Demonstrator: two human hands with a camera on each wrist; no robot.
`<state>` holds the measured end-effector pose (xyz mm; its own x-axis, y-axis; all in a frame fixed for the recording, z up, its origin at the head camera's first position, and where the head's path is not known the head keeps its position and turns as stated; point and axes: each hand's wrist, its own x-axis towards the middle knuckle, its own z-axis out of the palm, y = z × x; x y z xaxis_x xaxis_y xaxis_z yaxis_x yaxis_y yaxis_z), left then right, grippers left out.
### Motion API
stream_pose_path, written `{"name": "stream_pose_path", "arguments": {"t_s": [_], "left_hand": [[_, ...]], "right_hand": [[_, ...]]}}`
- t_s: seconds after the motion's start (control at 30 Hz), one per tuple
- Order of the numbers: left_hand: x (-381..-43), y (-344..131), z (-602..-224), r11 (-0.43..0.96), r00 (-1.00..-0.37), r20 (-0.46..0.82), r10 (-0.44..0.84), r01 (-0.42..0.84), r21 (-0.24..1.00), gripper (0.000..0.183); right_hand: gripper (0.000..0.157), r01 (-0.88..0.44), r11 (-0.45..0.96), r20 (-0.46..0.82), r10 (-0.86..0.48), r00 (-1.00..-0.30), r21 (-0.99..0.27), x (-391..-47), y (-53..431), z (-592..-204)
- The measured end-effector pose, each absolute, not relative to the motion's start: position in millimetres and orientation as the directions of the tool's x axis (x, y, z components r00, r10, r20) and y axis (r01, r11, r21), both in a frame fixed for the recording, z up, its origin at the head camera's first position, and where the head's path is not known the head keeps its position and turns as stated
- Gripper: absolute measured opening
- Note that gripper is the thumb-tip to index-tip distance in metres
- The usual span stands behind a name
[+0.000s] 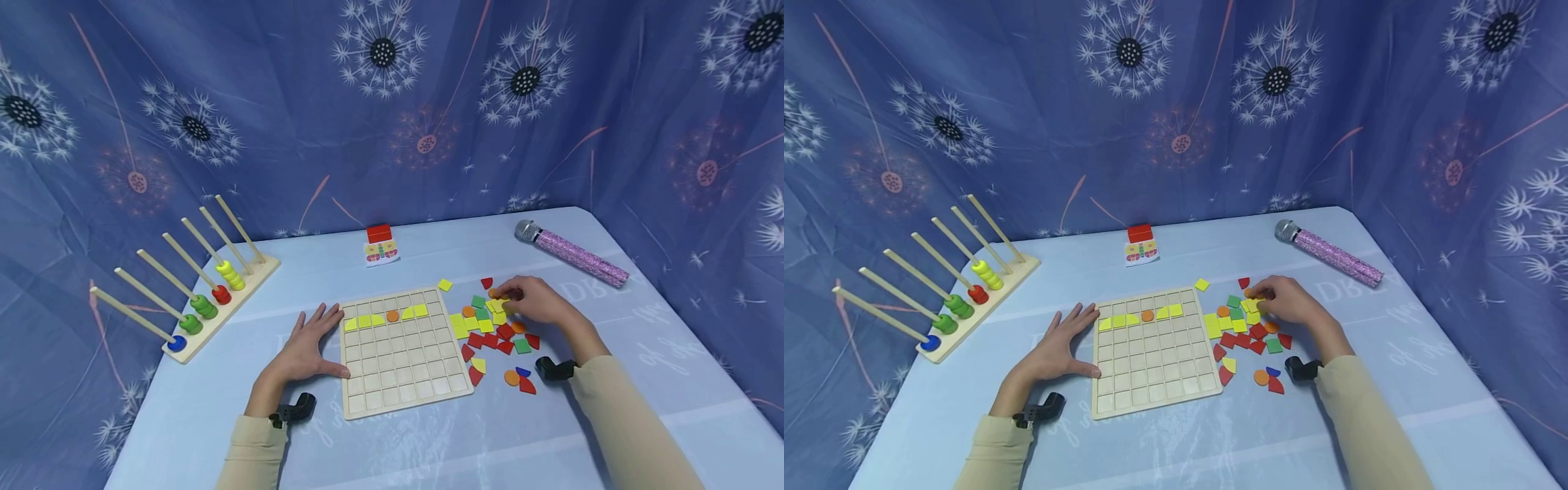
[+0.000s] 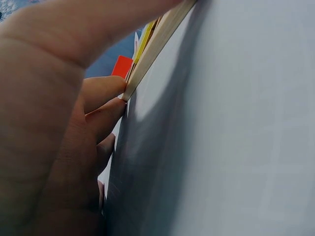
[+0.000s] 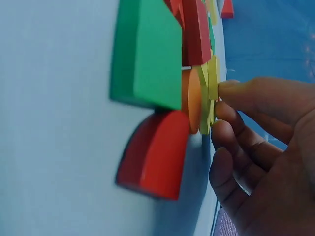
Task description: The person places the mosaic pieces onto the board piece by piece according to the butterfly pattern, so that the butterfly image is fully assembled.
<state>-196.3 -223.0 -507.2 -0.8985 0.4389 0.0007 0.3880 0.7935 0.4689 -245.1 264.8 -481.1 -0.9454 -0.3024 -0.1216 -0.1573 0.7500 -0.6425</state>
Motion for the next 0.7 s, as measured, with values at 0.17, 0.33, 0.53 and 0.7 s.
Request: {"name": "stream_pose_path", "arguments": {"t_s": [0.17,0.33,0.53,0.7], "left_hand": [[-195.7,-222.9,-506.3,0.794,-0.899,-0.004,0.439,0.386,0.469,0.127],[-195.5,-222.4,-506.3,0.792,-0.899,-0.006,0.439,0.383,0.476,0.126],[-195.4,-223.1,-506.3,0.796,-0.9,-0.008,0.436,0.382,0.469,0.126],[-195.2,-222.8,-505.6,0.794,-0.899,-0.008,0.439,0.384,0.471,0.126]], "right_hand": [[0.027,-0.167,0.751,-0.104,-0.299,-0.949,-0.639,-239.3,273.0,-482.8],[0.031,-0.174,0.734,-0.112,-0.323,-0.94,-0.656,-233.6,281.2,-484.2],[0.033,-0.196,0.746,-0.085,-0.32,-0.944,-0.636,-234.7,274.9,-488.1],[0.04,-0.173,0.767,-0.107,-0.3,-0.948,-0.618,-236.4,268.0,-488.3]]}}
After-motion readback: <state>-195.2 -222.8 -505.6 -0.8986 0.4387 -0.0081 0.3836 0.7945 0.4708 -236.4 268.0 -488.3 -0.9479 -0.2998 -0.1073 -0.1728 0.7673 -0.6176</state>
